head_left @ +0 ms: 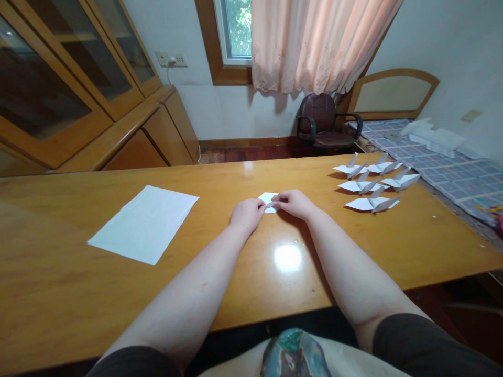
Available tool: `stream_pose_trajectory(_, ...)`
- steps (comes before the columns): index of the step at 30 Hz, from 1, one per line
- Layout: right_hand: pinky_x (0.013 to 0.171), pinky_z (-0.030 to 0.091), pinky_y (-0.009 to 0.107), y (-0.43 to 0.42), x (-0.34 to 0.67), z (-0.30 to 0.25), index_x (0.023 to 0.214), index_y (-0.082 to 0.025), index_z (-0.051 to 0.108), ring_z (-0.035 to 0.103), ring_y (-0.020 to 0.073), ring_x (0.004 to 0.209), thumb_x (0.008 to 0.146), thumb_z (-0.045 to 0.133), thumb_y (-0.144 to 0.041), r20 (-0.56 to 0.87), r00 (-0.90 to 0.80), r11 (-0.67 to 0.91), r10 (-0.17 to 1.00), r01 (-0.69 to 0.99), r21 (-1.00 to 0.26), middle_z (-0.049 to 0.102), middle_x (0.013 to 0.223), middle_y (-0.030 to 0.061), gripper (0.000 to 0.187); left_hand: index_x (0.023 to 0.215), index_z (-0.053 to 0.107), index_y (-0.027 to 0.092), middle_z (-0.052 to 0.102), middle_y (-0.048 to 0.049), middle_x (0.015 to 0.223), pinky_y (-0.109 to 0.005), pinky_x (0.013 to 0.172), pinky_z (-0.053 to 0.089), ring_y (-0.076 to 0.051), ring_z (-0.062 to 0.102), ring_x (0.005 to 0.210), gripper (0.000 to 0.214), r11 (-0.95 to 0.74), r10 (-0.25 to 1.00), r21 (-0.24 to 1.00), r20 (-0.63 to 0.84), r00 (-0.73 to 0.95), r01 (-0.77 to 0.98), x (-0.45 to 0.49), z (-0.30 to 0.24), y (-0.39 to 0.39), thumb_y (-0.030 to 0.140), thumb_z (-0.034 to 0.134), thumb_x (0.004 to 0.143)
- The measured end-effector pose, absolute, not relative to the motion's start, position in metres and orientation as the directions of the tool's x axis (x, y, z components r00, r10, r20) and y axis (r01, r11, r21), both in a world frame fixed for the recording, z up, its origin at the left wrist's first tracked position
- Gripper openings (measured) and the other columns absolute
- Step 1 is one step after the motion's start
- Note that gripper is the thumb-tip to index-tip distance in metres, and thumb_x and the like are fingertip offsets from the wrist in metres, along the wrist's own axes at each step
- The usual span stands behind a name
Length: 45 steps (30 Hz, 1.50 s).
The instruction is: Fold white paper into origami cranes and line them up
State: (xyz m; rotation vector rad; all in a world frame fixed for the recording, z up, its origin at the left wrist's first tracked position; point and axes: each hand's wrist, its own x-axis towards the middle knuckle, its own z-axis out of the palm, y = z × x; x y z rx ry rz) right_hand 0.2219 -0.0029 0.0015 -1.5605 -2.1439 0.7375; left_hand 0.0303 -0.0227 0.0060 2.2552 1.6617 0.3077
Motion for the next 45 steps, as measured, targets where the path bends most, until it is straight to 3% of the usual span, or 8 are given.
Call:
stream_pose_trajectory(4,0.075,0.049,0.026,-0.006,0.216,0.005,0.095,-0.023,0.074,0.067,0.0167,0.083,0.081,0.065,-0.036,0.013,-0.271,0.223,0.963,0.763,-0.607,0.075,0.092,0.0029,0.021,0.093,0.073,0.025,0.073,-0.0061,0.091,-0.028,0.068,0.043,-0.021,0.064,0.082,0.032,-0.267,0.958,0.384,0.003,0.288,0.884,0.032,0.005,-0.022,0.041,0.045,0.091)
stream_pose_trajectory(8,0.075,0.048,0.025,-0.006,0.213,0.007,0.094,-0.025,0.075,0.067,0.017,0.085,0.083,0.062,-0.033,-0.015,-0.248,0.2,0.969,0.813,-0.547,0.075,0.093,0.0015,0.019,0.093,0.073,0.025,0.073,-0.0053,0.091,-0.028,0.069,0.043,-0.02,0.064,0.083,0.029,-0.259,0.956,0.398,-0.024,0.292,0.88,0.031,0.006,-0.021,0.037,0.047,0.09)
stream_pose_trajectory(13,0.071,0.046,0.024,-0.005,0.214,0.009,0.093,-0.025,0.076,0.067,0.0159,0.084,0.083,0.061,-0.032,-0.028,-0.233,0.178,0.972,0.81,-0.559,0.075,0.092,0.0006,0.019,0.096,0.074,0.027,0.073,-0.0039,0.096,-0.028,0.073,0.044,-0.02,0.064,0.088,0.025,-0.238,0.958,0.451,-0.038,0.285,0.86,0.031,0.009,-0.022,0.033,0.052,0.088)
stream_pose_trajectory(18,0.064,0.043,0.024,-0.009,0.216,0.013,0.089,-0.026,0.076,0.065,0.016,0.075,0.081,0.064,-0.038,-0.063,-0.275,0.204,0.96,0.832,-0.516,0.074,0.084,0.0009,0.019,0.092,0.074,0.024,0.073,-0.0052,0.092,-0.029,0.072,0.045,-0.021,0.064,0.085,0.029,-0.196,0.967,0.494,-0.047,0.251,0.847,0.031,0.01,-0.025,0.044,0.054,0.086)
stream_pose_trajectory(22,0.065,0.043,0.024,-0.011,0.218,0.013,0.085,-0.022,0.075,0.062,0.015,0.073,0.08,0.065,-0.035,-0.068,-0.351,0.266,0.934,0.81,-0.523,0.071,0.082,0.0019,0.017,0.084,0.074,0.023,0.073,-0.0054,0.095,-0.028,0.072,0.044,-0.021,0.064,0.087,0.026,-0.241,0.95,0.496,-0.057,0.308,0.834,0.03,0.01,-0.024,0.043,0.056,0.084)
stream_pose_trajectory(26,0.072,0.043,0.024,-0.006,0.219,0.008,0.078,-0.017,0.074,0.06,0.0161,0.081,0.077,0.069,-0.031,-0.014,-0.323,0.276,0.946,0.83,-0.485,0.067,0.09,0.0063,0.014,0.086,0.074,0.024,0.073,-0.0056,0.099,-0.028,0.073,0.044,-0.021,0.064,0.089,0.024,-0.266,0.947,0.477,-0.033,0.32,0.838,0.03,0.009,-0.024,0.036,0.054,0.086)
stream_pose_trajectory(37,0.07,0.041,0.025,0.0,0.215,0.005,0.085,-0.016,0.071,0.06,0.0179,0.082,0.086,0.059,-0.033,-0.111,-0.296,0.249,0.949,0.917,-0.312,0.067,0.093,0.0089,0.021,0.088,0.071,0.022,0.07,-0.0069,0.093,-0.029,0.071,0.043,-0.021,0.062,0.085,0.026,-0.235,0.967,0.39,-0.004,0.256,0.891,0.036,0.003,-0.024,0.038,0.049,0.089)
stream_pose_trajectory(45,0.069,0.04,0.025,0.001,0.211,0.011,0.089,-0.016,0.071,0.061,0.0196,0.085,0.09,0.052,-0.035,-0.163,-0.305,0.273,0.938,0.942,-0.196,0.067,0.098,0.0116,0.026,0.087,0.068,0.02,0.067,-0.0079,0.101,-0.029,0.072,0.045,-0.02,0.062,0.087,0.02,-0.172,0.984,0.353,0.025,0.174,0.92,0.041,0.007,-0.024,0.03,0.051,0.089)
